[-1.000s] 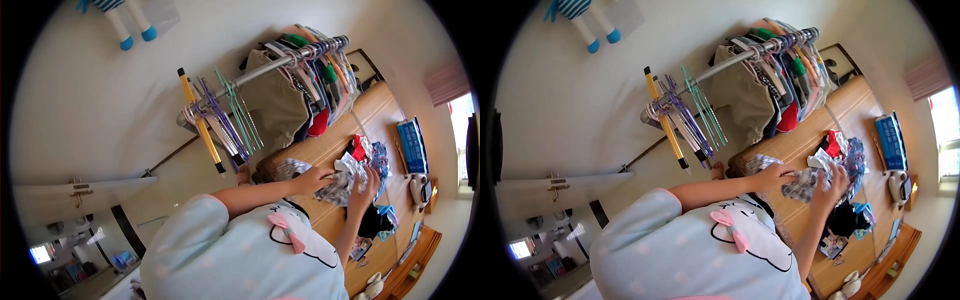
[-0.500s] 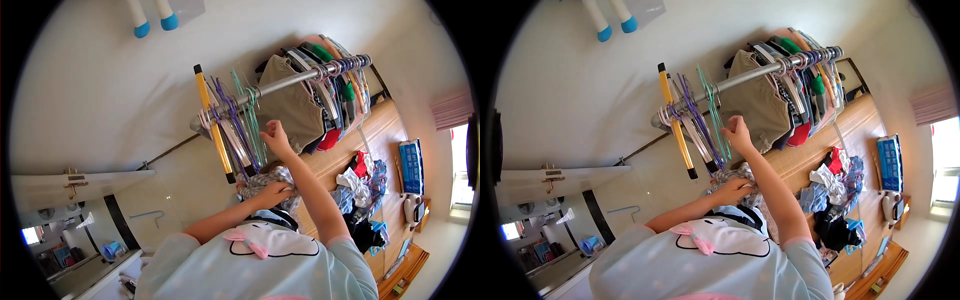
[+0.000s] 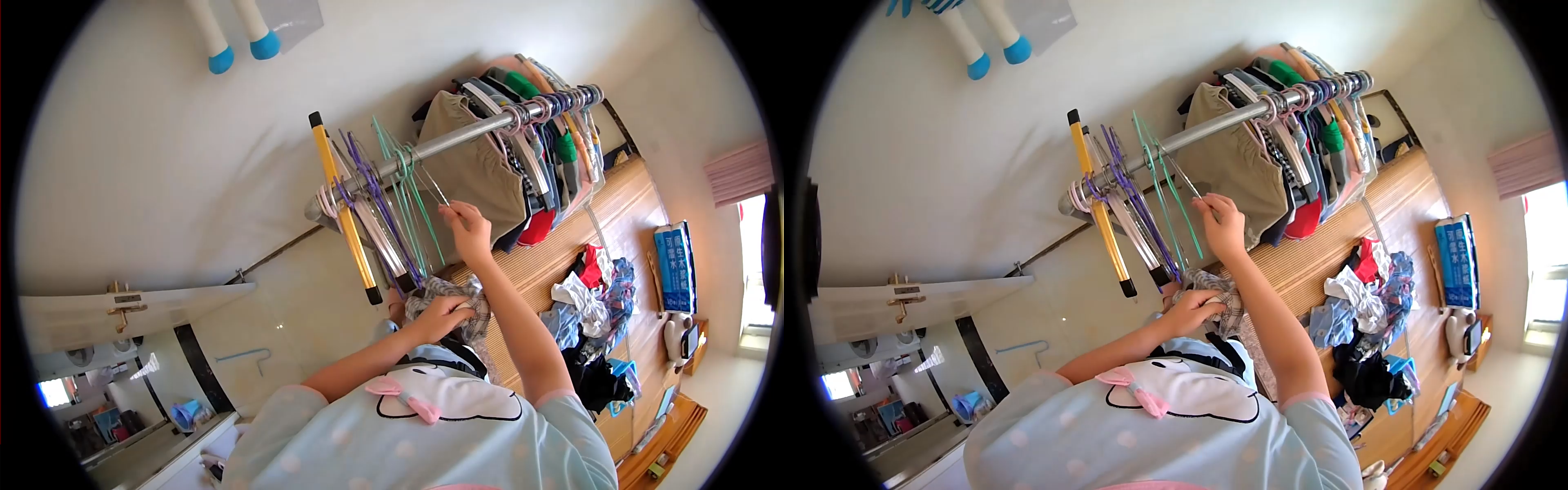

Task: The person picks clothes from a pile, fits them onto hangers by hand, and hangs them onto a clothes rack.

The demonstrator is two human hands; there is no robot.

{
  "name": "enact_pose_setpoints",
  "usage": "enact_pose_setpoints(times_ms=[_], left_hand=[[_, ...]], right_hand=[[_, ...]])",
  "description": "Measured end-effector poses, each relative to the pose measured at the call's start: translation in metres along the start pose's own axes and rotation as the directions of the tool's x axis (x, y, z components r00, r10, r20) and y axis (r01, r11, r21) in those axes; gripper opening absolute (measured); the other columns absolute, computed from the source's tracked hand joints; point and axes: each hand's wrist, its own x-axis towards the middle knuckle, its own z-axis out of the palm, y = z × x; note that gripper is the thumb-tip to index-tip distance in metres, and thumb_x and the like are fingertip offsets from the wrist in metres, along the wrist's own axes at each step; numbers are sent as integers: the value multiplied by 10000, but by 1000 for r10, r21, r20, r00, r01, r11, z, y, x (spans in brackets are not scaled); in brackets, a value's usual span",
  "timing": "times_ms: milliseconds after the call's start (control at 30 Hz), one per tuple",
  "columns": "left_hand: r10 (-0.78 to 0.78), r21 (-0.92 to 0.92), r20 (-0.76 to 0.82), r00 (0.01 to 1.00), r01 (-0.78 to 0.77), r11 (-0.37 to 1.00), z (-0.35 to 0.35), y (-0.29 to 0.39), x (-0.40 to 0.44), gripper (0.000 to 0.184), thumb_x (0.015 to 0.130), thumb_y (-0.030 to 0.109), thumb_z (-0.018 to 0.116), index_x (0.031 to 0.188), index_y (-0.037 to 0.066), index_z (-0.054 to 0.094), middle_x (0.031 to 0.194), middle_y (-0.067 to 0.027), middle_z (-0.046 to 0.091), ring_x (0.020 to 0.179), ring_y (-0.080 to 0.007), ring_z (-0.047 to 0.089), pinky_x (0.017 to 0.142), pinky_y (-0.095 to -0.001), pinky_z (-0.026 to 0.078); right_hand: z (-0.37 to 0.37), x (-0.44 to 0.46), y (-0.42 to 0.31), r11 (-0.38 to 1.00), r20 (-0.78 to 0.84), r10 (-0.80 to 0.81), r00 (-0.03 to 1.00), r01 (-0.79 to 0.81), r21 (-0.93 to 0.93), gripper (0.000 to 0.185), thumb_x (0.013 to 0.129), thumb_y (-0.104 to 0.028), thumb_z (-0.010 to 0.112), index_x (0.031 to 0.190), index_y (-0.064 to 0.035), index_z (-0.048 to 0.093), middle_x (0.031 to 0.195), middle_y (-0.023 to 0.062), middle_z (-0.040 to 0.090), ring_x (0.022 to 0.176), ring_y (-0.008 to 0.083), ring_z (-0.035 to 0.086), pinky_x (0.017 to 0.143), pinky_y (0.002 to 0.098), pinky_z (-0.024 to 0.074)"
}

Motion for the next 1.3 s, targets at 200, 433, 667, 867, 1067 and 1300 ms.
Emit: enact_pose_setpoints(times_ms=[200, 433, 667, 867, 1067, 1300], left_hand=[[-64, -37, 125, 990, 69, 997, 9, 4, 10, 245, 901, 119, 576, 1075, -40, 640, 756, 25, 573, 692, -59, 481, 603, -248, 399], [-104, -191, 212, 972, 145, 971, 16, 42, 30, 303, 870, 90, 575, 1143, -37, 612, 966, -56, 674, 898, -107, 617, 797, -253, 498], [111, -548, 463, 879, 186, 816, 41, 138, 82, 339, 857, 117, 505, 1115, -92, 578, 985, -188, 675, 831, -267, 693, 754, -371, 579], [156, -436, 580, 800, 143, 888, 74, 167, 118, 321, 866, 99, 491, 1110, -87, 585, 991, -171, 679, 847, -236, 691, 766, -338, 572], [116, -251, 701, 704, 90, 964, 95, 187, 129, 307, 836, 72, 553, 1109, -55, 616, 997, -118, 683, 918, -171, 656, 811, -284, 519], [319, 14, 771, 551, -515, 857, 108, 218, 120, 267, 826, 69, 632, 1066, -49, 624, 899, -41, 634, 841, -102, 558, 761, -258, 449]], right_hand=[[-82, -19, -29, 925, 105, 302, 948, -317, 208, 197, 975, -123, 499, 1059, 7, 622, 1061, 61, 680, 994, 122, 630, 786, 245, 506], [-238, -123, -43, 873, -97, 443, 891, -403, 276, 230, 1028, -162, 361, 1232, -79, 426, 1272, 151, 565, 806, 227, 698, 640, 296, 586], [-331, -290, -101, 902, -561, 379, 736, -429, 46, 269, 1040, -232, 342, 1171, -39, 476, 872, 112, 706, 383, 80, 503, 363, 197, 362], [-325, -362, -117, 817, -713, 78, 697, -454, -354, 216, 1008, -97, 388, 1156, -33, 531, 857, 82, 706, 506, 95, 544, 479, 218, 421], [-310, -347, -115, 678, -711, -155, 686, -449, -582, 252, 935, 11, 462, 1158, -10, 575, 938, 125, 715, 825, 261, 709, 678, 278, 530], [-313, -330, -124, 627, -679, -274, 681, -409, -663, 280, 928, 30, 460, 1186, 10, 567, 972, 152, 707, 861, 262, 708, 697, 285, 540]])
